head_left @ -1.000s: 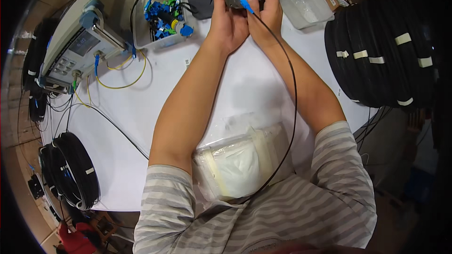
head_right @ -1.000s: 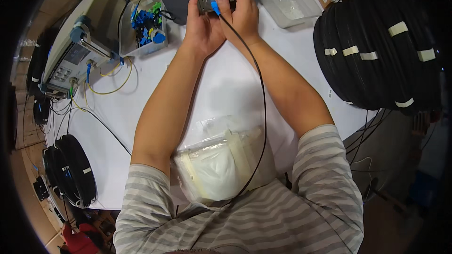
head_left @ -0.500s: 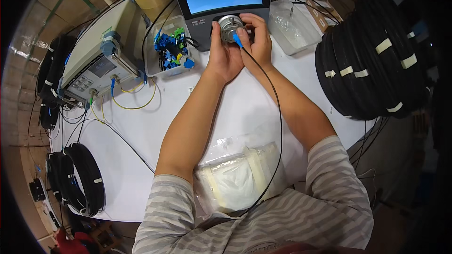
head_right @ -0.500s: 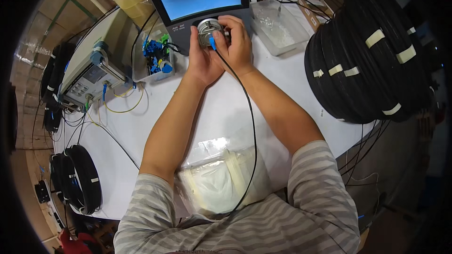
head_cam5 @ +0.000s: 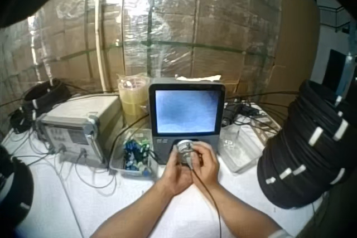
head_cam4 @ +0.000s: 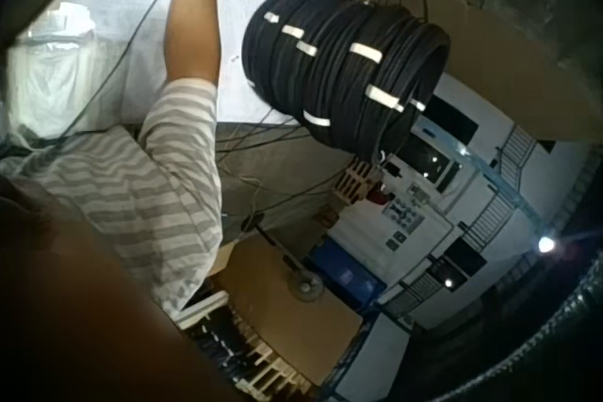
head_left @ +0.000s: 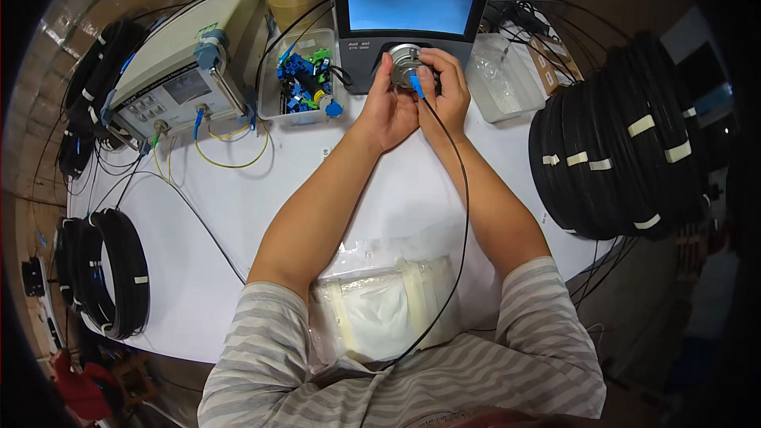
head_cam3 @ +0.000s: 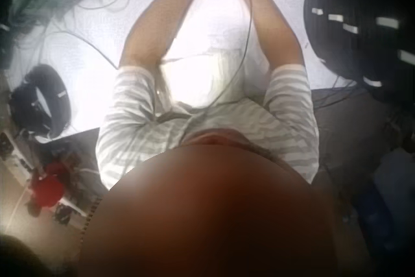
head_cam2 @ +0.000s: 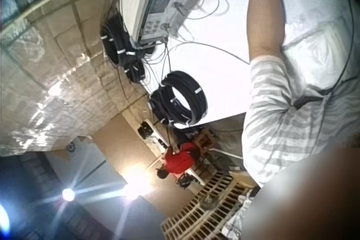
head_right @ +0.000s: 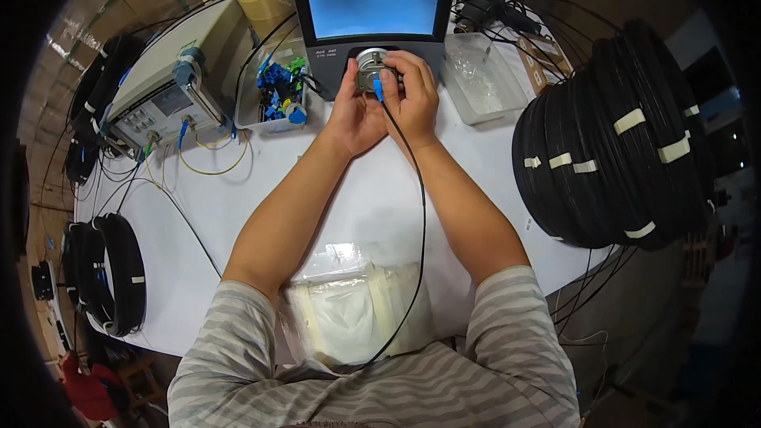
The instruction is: Inspecting the end face of an optical fiber connector using a digital inspection microscope and cleaning it with an inspection tool.
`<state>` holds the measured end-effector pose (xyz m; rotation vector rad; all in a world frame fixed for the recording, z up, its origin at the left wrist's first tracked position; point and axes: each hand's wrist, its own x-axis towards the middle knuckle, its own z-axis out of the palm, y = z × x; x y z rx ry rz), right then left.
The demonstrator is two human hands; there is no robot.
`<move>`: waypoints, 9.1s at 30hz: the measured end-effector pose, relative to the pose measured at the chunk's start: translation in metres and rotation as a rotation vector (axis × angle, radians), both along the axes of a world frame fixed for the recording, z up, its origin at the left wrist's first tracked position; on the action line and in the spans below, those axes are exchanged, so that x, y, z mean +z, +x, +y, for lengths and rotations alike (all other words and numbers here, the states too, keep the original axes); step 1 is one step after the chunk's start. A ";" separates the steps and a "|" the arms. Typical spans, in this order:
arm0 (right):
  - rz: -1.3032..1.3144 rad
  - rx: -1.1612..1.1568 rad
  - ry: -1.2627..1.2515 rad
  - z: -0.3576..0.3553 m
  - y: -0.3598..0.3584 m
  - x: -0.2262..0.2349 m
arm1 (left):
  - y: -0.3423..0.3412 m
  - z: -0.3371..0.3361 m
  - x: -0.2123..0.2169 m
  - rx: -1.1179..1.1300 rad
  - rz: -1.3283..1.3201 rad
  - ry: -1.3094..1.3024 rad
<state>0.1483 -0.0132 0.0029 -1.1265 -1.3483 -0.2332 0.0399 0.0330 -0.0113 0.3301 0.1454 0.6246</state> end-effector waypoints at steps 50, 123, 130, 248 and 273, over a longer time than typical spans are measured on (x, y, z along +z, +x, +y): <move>0.102 0.034 -0.042 -0.002 0.004 0.012 | -0.006 -0.019 0.019 -0.018 0.044 -0.026; 0.034 0.085 -0.016 0.000 0.010 0.018 | 0.004 -0.018 0.013 0.078 0.027 0.011; 0.115 0.048 -0.009 0.002 0.004 0.004 | 0.007 -0.013 0.020 0.053 0.115 0.027; 0.073 0.040 0.033 0.000 0.005 0.008 | 0.001 -0.012 0.011 0.022 0.007 -0.004; 0.068 0.011 0.016 0.001 0.005 0.002 | 0.002 -0.012 0.013 0.037 0.031 -0.006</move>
